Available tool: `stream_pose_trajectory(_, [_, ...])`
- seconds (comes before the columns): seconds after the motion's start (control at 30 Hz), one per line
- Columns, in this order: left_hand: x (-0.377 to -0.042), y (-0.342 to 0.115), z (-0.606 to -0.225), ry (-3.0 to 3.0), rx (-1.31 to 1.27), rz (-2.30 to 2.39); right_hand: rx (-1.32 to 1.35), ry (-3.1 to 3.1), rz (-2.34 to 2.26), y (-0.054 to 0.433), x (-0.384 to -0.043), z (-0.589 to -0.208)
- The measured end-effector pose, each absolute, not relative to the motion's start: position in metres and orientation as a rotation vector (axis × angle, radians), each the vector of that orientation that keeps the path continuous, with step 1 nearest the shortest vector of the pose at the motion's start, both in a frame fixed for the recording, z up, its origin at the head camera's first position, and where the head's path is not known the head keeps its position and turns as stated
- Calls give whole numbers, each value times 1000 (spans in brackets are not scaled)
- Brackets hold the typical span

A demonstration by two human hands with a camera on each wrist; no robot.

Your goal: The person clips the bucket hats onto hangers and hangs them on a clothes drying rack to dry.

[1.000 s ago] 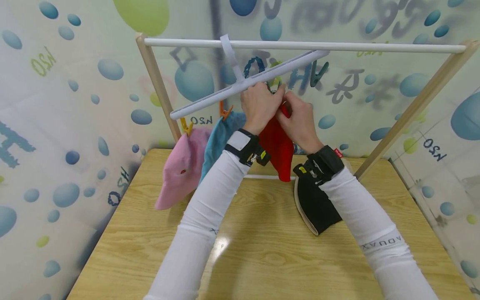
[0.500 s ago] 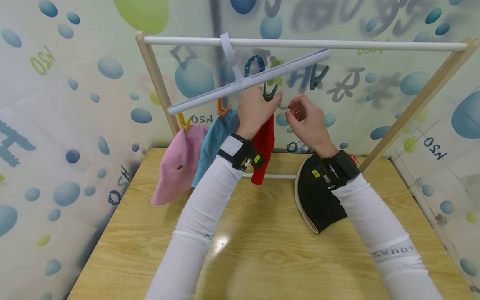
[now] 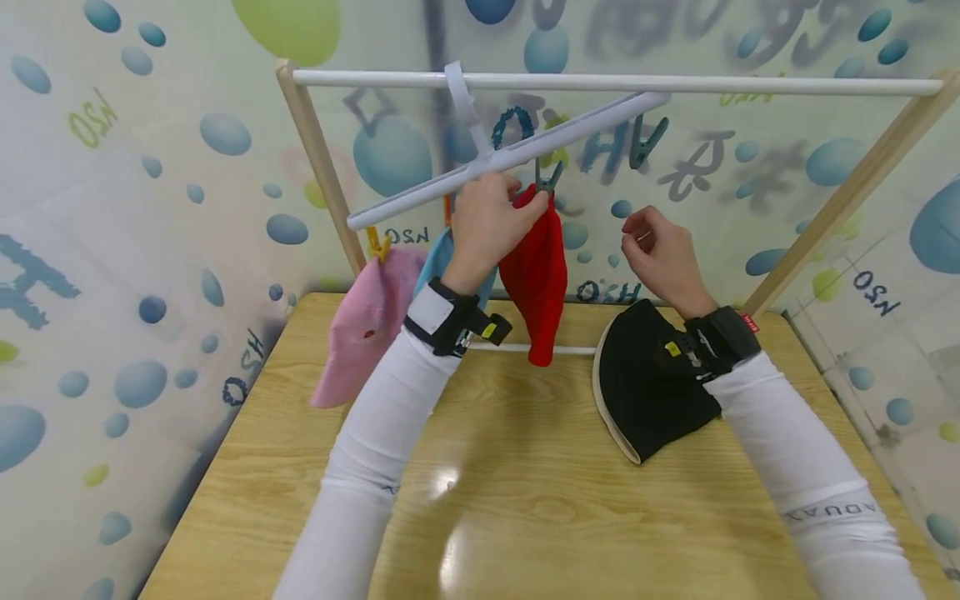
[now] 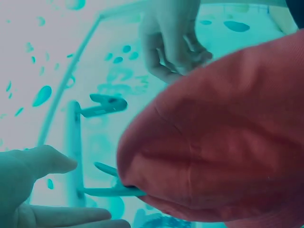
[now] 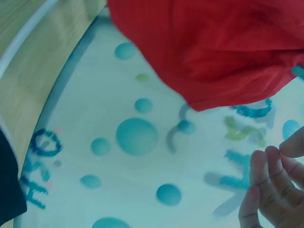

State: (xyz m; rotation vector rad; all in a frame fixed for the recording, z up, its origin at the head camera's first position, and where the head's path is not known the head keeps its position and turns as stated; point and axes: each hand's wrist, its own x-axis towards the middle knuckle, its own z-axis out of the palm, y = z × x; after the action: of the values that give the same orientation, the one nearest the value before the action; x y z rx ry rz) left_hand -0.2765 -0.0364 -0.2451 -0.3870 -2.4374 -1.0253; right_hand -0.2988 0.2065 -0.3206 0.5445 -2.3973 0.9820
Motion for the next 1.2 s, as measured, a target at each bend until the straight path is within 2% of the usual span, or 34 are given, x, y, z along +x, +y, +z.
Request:
stream_pose_trajectory(0.57, [-239, -9, -232, -2477, -651, -883, 528, -2506, 855, 235, -304, -329])
stream_pose_trajectory(0.9, [-240, 12, -257, -2600, -973, -763, 623, -2707, 880, 251, -305, -322])
stream_pose_trajectory(1.2, [-240, 32, -295, -2731, -1230, -669, 590, -2834, 828, 259, -306, -319])
